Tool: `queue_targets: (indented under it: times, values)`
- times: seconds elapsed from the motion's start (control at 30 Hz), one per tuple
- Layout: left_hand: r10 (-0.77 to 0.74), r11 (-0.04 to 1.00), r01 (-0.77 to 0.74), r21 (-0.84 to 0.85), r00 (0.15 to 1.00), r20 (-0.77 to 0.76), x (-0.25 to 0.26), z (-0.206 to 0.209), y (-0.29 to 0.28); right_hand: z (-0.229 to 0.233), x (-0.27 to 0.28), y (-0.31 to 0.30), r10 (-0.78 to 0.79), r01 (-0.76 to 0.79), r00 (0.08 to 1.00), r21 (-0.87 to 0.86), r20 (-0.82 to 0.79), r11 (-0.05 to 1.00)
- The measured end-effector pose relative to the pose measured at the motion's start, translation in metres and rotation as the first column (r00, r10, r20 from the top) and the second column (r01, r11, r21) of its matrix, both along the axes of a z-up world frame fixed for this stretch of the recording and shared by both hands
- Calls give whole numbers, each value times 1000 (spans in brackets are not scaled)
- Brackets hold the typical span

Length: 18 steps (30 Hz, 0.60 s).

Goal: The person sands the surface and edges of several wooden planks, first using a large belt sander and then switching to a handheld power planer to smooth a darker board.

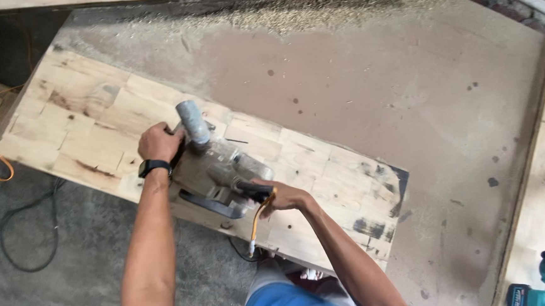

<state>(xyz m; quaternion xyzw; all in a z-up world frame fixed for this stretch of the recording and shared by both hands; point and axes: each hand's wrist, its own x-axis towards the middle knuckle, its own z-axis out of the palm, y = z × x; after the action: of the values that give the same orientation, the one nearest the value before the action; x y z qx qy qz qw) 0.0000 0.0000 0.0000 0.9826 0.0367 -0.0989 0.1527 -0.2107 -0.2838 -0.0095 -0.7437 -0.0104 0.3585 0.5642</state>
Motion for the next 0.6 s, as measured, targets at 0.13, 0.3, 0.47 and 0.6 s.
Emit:
queue_targets:
  times: [0.13, 0.3, 0.47, 0.6]
  values:
    - [34, 999, -34, -13, 999, 24, 4, -5, 0, -11, -3, -4, -78, 79, 997, 89, -12, 993]
    - [0, 994, 5, -109, 999, 45, -27, 14, -30, -8, -54, 7, -49, 48, 999, 6, 19, 999]
    - [36, 999, -36, -10, 997, -65, -115, 32, -91, 40, -127, -57, -53, 54, 998, -38, 39, 998]
    - [76, 994, -87, -65, 984, -158, -211, 30, -149, 48, -211, -130, 13, -6, 995, -71, 97, 997]
